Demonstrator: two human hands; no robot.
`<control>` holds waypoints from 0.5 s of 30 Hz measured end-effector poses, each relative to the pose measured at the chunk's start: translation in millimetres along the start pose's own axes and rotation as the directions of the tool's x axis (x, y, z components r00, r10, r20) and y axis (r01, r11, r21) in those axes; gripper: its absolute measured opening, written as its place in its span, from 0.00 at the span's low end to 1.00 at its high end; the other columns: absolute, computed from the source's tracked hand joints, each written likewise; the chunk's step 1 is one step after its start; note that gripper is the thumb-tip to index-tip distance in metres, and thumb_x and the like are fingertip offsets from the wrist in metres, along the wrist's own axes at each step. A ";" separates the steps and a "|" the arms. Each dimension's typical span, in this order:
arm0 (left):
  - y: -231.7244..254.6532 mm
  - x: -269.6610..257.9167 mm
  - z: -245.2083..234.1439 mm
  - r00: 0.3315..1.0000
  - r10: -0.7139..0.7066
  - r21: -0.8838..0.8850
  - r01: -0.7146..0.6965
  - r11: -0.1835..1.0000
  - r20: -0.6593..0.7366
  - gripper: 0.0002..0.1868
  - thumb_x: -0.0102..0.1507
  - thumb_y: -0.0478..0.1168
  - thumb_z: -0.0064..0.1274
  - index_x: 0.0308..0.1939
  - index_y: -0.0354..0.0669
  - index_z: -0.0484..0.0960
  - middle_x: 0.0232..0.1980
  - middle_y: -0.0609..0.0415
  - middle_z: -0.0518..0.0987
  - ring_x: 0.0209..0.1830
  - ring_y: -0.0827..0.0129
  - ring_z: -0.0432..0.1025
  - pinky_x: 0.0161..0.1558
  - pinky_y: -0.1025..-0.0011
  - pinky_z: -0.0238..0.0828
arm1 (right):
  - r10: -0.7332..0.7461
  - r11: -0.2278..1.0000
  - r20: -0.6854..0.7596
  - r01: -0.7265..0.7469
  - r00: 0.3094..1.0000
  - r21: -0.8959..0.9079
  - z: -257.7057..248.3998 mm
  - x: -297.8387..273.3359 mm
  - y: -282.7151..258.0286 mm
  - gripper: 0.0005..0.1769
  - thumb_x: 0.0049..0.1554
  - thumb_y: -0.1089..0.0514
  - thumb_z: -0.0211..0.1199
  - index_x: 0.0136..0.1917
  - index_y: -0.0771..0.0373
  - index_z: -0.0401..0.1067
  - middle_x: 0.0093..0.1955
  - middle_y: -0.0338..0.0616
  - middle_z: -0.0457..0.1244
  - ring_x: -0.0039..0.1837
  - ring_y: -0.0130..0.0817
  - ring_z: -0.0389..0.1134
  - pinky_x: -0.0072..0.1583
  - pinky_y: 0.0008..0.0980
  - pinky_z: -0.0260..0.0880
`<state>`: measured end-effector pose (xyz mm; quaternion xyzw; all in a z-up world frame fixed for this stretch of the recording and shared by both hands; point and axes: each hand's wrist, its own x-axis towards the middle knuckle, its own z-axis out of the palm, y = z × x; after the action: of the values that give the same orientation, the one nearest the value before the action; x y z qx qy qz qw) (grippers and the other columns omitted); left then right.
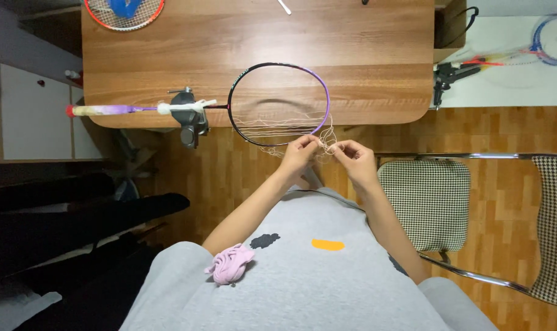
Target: Stringing a badminton racket by weaving strings through the frame and pulling them tight.
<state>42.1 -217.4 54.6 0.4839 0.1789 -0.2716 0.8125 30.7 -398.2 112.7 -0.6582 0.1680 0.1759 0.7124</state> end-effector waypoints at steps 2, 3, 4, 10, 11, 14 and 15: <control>-6.4 4.4 -1.1 1.000 -0.027 -0.078 0.028 0.997 0.010 0.04 0.68 0.38 0.51 0.40 0.44 0.80 0.30 0.67 0.71 0.26 0.84 0.60 0.27 0.81 0.55 | 0.023 1.000 0.021 -0.023 1.000 0.015 -3.5 3.5 -2.5 0.05 0.61 0.62 0.65 0.49 0.67 0.77 0.44 0.34 0.68 0.46 0.20 0.66 0.50 0.21 0.68; -9.4 6.0 -1.6 0.998 -0.051 -0.153 0.054 0.987 0.024 0.05 0.69 0.39 0.50 0.39 0.45 0.79 0.28 0.68 0.67 0.25 0.84 0.58 0.25 0.81 0.52 | 0.042 0.999 0.041 -0.044 0.998 0.031 -5.1 4.9 -4.1 0.06 0.62 0.62 0.64 0.49 0.67 0.77 0.43 0.33 0.68 0.46 0.19 0.66 0.50 0.21 0.69; -11.9 9.5 -0.8 0.998 -0.052 -0.154 0.056 0.986 0.025 0.05 0.69 0.39 0.50 0.39 0.45 0.79 0.28 0.68 0.67 0.25 0.84 0.58 0.25 0.81 0.52 | 0.043 0.999 0.039 -0.045 0.998 0.029 -8.3 7.6 -3.8 0.06 0.62 0.62 0.64 0.49 0.67 0.77 0.43 0.33 0.68 0.46 0.19 0.66 0.50 0.21 0.69; 4.9 23.5 16.1 0.968 -0.093 -0.485 0.198 0.852 0.232 0.09 0.71 0.44 0.47 0.38 0.49 0.76 0.29 0.66 0.67 0.24 0.82 0.55 0.21 0.80 0.47 | -0.035 0.993 0.042 0.039 0.999 -0.107 -35.9 30.5 -1.4 0.06 0.62 0.62 0.65 0.49 0.68 0.76 0.43 0.34 0.66 0.45 0.19 0.64 0.49 0.21 0.65; 12.2 20.6 21.6 0.965 -0.146 -0.434 0.229 0.871 0.217 0.11 0.70 0.45 0.45 0.38 0.46 0.77 0.30 0.66 0.68 0.24 0.82 0.55 0.22 0.80 0.46 | -0.007 0.992 0.032 0.011 0.999 -0.124 -37.9 31.8 -8.2 0.06 0.62 0.62 0.65 0.49 0.68 0.76 0.43 0.33 0.66 0.46 0.19 0.64 0.49 0.21 0.65; 24.0 22.1 29.7 0.974 -0.145 -0.274 0.190 0.943 0.177 0.13 0.71 0.47 0.46 0.40 0.43 0.80 0.27 0.67 0.67 0.22 0.82 0.55 0.21 0.81 0.47 | 0.008 0.989 0.074 0.003 0.997 -0.148 -44.6 38.4 -27.4 0.05 0.61 0.62 0.65 0.49 0.67 0.76 0.44 0.33 0.67 0.46 0.19 0.66 0.50 0.21 0.68; 25.7 23.8 30.9 0.981 -0.101 -0.157 0.127 0.979 0.164 0.13 0.71 0.47 0.50 0.41 0.43 0.81 0.24 0.69 0.64 0.20 0.84 0.55 0.19 0.83 0.49 | 0.000 0.988 0.117 0.018 0.993 -0.154 -46.8 40.5 -33.4 0.05 0.60 0.63 0.65 0.49 0.66 0.76 0.44 0.34 0.68 0.47 0.19 0.68 0.51 0.22 0.70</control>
<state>77.5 -241.3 73.7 0.3806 0.1647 -0.3385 0.8446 81.8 -446.0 119.4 -0.7007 0.1088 0.2234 0.6687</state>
